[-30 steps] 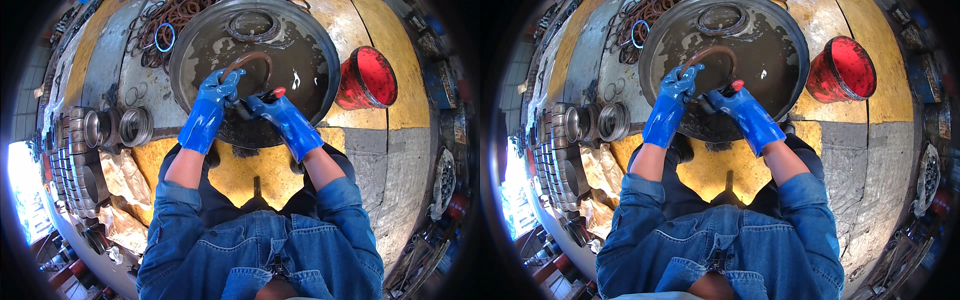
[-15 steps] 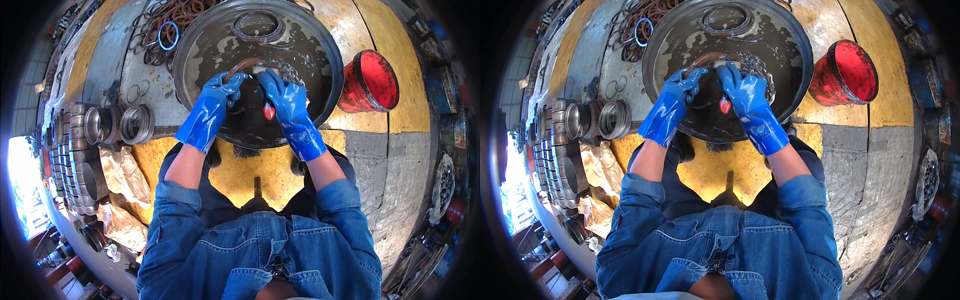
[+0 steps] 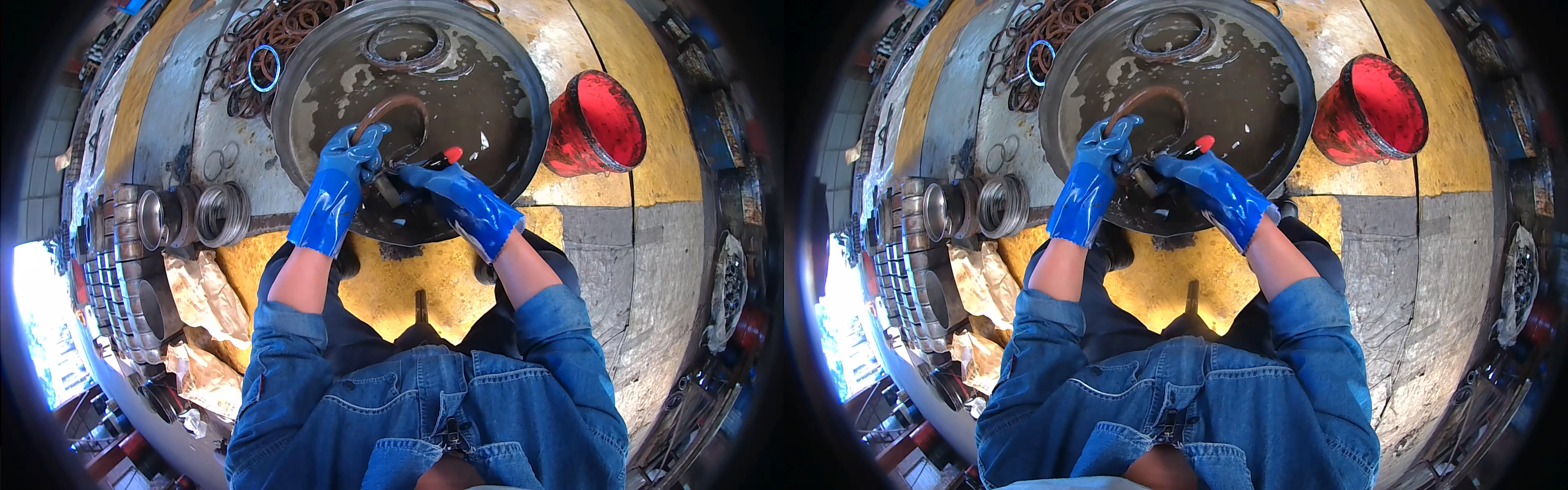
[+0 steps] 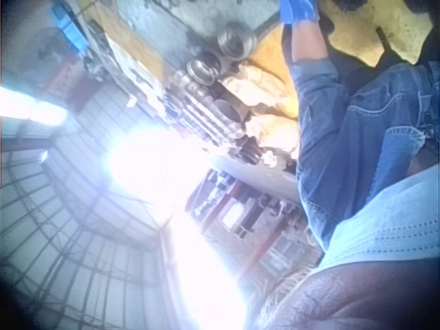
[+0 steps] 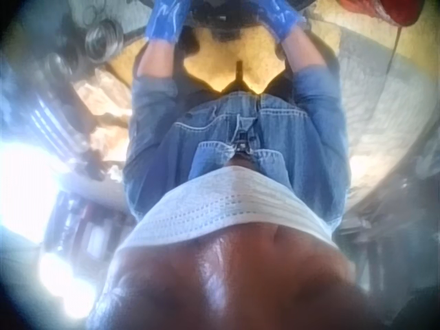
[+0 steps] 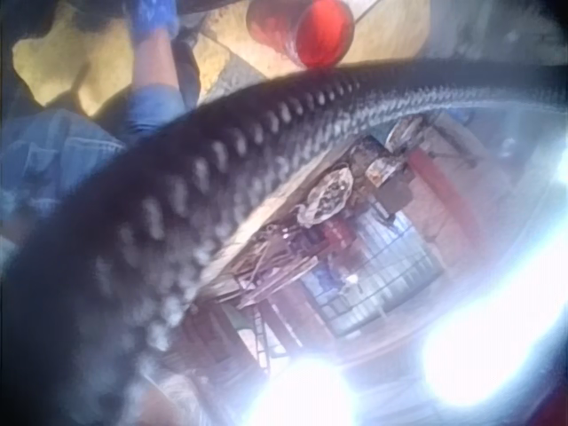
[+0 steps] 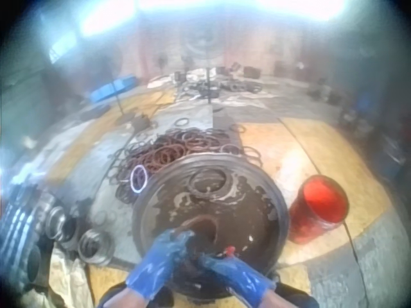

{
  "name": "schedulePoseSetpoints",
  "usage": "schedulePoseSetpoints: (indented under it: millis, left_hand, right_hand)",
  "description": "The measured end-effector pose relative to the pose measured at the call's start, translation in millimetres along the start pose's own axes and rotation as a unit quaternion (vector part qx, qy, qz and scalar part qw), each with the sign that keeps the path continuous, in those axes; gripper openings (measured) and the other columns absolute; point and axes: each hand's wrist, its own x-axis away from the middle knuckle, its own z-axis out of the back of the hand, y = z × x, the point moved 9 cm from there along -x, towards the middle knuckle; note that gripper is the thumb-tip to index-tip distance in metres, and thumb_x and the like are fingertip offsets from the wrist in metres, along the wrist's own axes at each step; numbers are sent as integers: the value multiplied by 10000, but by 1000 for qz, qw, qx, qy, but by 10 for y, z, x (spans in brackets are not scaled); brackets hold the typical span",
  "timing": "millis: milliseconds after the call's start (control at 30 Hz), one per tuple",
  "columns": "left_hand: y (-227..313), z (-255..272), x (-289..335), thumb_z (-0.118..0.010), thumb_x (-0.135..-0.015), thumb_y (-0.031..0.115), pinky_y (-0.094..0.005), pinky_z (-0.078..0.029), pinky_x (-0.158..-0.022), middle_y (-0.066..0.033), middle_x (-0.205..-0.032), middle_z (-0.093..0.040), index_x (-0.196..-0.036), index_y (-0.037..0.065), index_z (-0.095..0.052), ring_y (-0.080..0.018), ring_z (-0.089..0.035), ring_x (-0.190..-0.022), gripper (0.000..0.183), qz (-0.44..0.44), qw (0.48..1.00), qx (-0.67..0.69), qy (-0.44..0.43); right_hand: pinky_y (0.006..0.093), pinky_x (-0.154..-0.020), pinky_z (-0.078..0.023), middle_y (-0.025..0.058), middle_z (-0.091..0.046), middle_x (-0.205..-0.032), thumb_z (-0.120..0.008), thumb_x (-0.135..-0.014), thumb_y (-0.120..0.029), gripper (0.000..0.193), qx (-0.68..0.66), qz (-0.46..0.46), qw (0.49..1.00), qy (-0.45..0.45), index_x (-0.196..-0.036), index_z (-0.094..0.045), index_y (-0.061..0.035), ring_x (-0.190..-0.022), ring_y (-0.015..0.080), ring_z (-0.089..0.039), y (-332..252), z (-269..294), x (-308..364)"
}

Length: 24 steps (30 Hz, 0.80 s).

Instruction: The person cleans metal rings using a brush inside a large container of liquid.

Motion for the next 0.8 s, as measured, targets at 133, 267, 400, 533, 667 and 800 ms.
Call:
schedulePoseSetpoints:
  millis: [133,267,400,533,667,800]
  left_hand:
    - [-45,-40,-65,-730,-959,201,-237,-482,-598,-35,-792,-671,-1120,28,-717,-109,-610,-657,236,13,999,-27,-26]
    - [-247,-26,-188,-737,-917,108,-287,-546,-700,-55,-864,-706,-1149,29,-688,-145,-667,-761,250,-48,982,-178,-43]
    - [-343,-89,-283,-718,-866,-33,-281,-541,-821,-44,-974,-714,-1166,40,-675,-142,-667,-928,312,-159,920,-346,-92]
    - [-205,-37,-220,-716,-865,-13,-282,-534,-769,-48,-955,-711,-1208,27,-680,-142,-657,-852,346,-170,939,-277,-113]
    - [-32,114,-148,-727,-872,34,-274,-521,-710,-54,-948,-714,-1215,11,-678,-129,-651,-780,348,-90,989,-69,-91]
    - [60,188,-190,-698,-922,168,-250,-406,-543,-25,-807,-647,-1269,-18,-639,-77,-521,-557,397,-66,990,76,-94]
  right_hand:
    - [295,-687,-532,39,-731,-882,-747,-900,-165,179,191,160,965,87,-975,-738,-3,-761,119,-661,-342,401,-112]
    - [282,-691,-571,73,-741,-882,-758,-911,-170,205,-14,250,962,111,-999,-745,15,-734,130,-685,-857,564,169]
    - [284,-686,-576,92,-755,-930,-754,-920,-249,307,120,234,961,81,-1022,-743,41,-756,152,-701,-819,261,138]
    - [278,-680,-578,103,-760,-957,-750,-916,-223,281,42,241,965,93,-1054,-745,23,-774,151,-712,-894,480,120]
    - [268,-495,-520,104,-753,-858,-739,-929,-172,215,-196,112,944,241,-1045,-748,8,-583,157,-653,-430,1165,-220]
    - [230,-441,-480,87,-711,-848,-744,-916,-142,63,-336,62,896,284,-911,-717,-85,-598,172,-617,-83,1501,-451]
